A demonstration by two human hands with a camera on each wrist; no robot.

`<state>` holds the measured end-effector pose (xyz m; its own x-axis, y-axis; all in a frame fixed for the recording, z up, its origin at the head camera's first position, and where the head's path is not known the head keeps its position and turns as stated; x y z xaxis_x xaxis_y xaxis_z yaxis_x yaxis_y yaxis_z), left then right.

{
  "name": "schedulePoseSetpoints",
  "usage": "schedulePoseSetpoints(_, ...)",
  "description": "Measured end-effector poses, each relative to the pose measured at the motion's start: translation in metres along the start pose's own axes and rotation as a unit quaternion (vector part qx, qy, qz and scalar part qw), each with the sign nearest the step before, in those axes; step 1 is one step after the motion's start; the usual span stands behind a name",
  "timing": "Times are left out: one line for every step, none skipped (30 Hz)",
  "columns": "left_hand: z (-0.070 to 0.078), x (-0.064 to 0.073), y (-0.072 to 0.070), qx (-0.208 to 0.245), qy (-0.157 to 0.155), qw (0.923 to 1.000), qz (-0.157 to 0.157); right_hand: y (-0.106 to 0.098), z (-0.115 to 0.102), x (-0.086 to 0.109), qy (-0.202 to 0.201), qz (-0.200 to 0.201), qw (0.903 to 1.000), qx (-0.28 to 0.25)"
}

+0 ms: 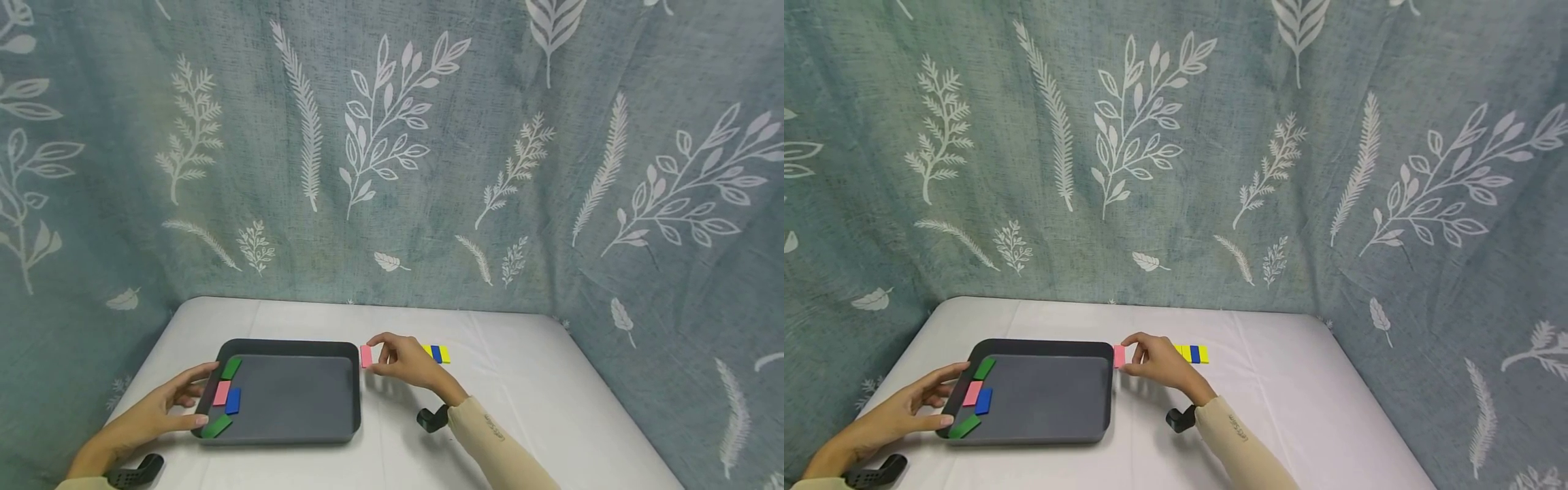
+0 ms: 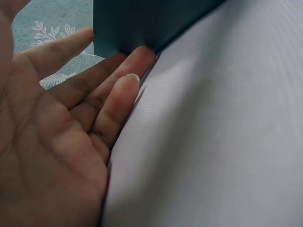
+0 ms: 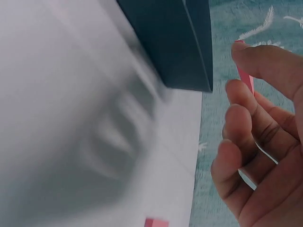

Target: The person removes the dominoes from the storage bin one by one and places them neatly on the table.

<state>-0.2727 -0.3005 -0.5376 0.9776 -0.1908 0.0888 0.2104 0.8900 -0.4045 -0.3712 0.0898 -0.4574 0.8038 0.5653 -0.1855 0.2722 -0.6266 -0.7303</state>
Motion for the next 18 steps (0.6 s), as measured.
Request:
schedulePoseSetpoints(0.0, 0.0, 0.0, -0.001, 0.002, 1.0, 0.0, -0.001, 0.002, 0.002, 0.001, 0.001, 1.0, 0.001)
schedulePoseSetpoints(0.001, 0.0, 0.0, -0.002, 0.002, 1.0, -0.001, -0.002, 0.005, 0.003, 0.003, 0.001, 1.0, 0.001)
schedulePoseSetpoints(0.001, 0.0, 0.0, -0.002, 0.002, 1.0, -0.001, -0.003, 0.007, 0.005, 0.004, 0.001, 1.0, 0.002)
schedulePoseSetpoints(0.001, 0.0, 0.0, -0.002, 0.002, 1.0, -0.001, -0.004, 0.009, 0.007, 0.005, 0.002, 1.0, 0.002)
schedulePoseSetpoints(0.001, 0.0, 0.0, -0.001, 0.002, 1.0, -0.002, -0.005, 0.012, 0.009, 0.006, 0.002, 1.0, 0.005)
schedulePoseSetpoints(0.001, -0.001, 0.0, 0.001, 0.001, 1.0, -0.002, -0.006, 0.014, 0.011, 0.007, 0.004, 1.0, 0.006)
schedulePoseSetpoints(0.001, -0.001, 0.0, 0.002, 0.0, 1.0, -0.003, -0.007, 0.017, 0.013, 0.008, 0.006, 0.9999, 0.006)
schedulePoseSetpoints(0.0, -0.001, 0.0, 0.003, -0.001, 1.0, -0.003, -0.008, 0.02, 0.015, 0.012, 0.009, 0.9999, 0.005)
schedulePoseSetpoints(0.0, -0.001, 0.0, 0.005, -0.003, 1.0, -0.004, -0.008, 0.023, 0.018, 0.016, 0.01, 0.9998, 0.003)
schedulePoseSetpoints(0.0, -0.001, 0.0, 0.005, -0.003, 1.0, -0.004, -0.008, 0.025, 0.02, 0.021, 0.011, 0.9997, 0.001)
schedulePoseSetpoints(-0.001, -0.002, 0.0, 0.005, -0.005, 1.0, -0.004, -0.008, 0.028, 0.023, 0.026, 0.011, 0.9996, -0.002)
schedulePoseSetpoints(-0.001, -0.002, 0.0, 0.005, -0.006, 1.0, -0.004, -0.008, 0.031, 0.026, 0.032, 0.01, 0.9994, -0.005)
schedulePoseSetpoints(-0.001, -0.002, 0.0, 0.002, -0.005, 1.0, -0.004, -0.008, 0.034, 0.028, 0.034, 0.01, 0.9993, -0.007)
schedulePoseSetpoints(-0.001, -0.002, 0.0, 0.001, -0.006, 1.0, -0.004, -0.008, 0.036, 0.031, 0.037, 0.009, 0.9992, -0.008)
schedulePoseSetpoints(-0.001, -0.002, 0.0, -0.002, -0.005, 1.0, -0.002, -0.008, 0.038, 0.032, 0.037, 0.008, 0.9992, -0.008)
schedulePoseSetpoints(-0.001, -0.001, 0.0, -0.004, -0.004, 1.0, -0.001, -0.008, 0.04, 0.034, 0.036, 0.008, 0.9993, -0.009)
schedulePoseSetpoints(-0.001, -0.001, 0.0, -0.005, -0.003, 1.0, 0.0, -0.008, 0.041, 0.036, 0.035, 0.008, 0.9993, -0.008)
schedulePoseSetpoints(-0.001, -0.001, 0.0, -0.007, -0.001, 1.0, 0.001, -0.008, 0.043, 0.037, 0.034, 0.008, 0.9993, -0.008)
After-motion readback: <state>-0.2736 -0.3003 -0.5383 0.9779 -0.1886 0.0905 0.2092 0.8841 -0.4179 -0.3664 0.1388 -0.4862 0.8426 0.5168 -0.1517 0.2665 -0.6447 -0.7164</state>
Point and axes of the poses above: each hand's wrist, its own x-axis away from the middle knuckle, its own y-axis out of the palm, z = x × y, the point moved 9 cm from there along -x, towards the middle knuckle, and after that the axes turned 5 degrees about z, right-handed, at the moved point
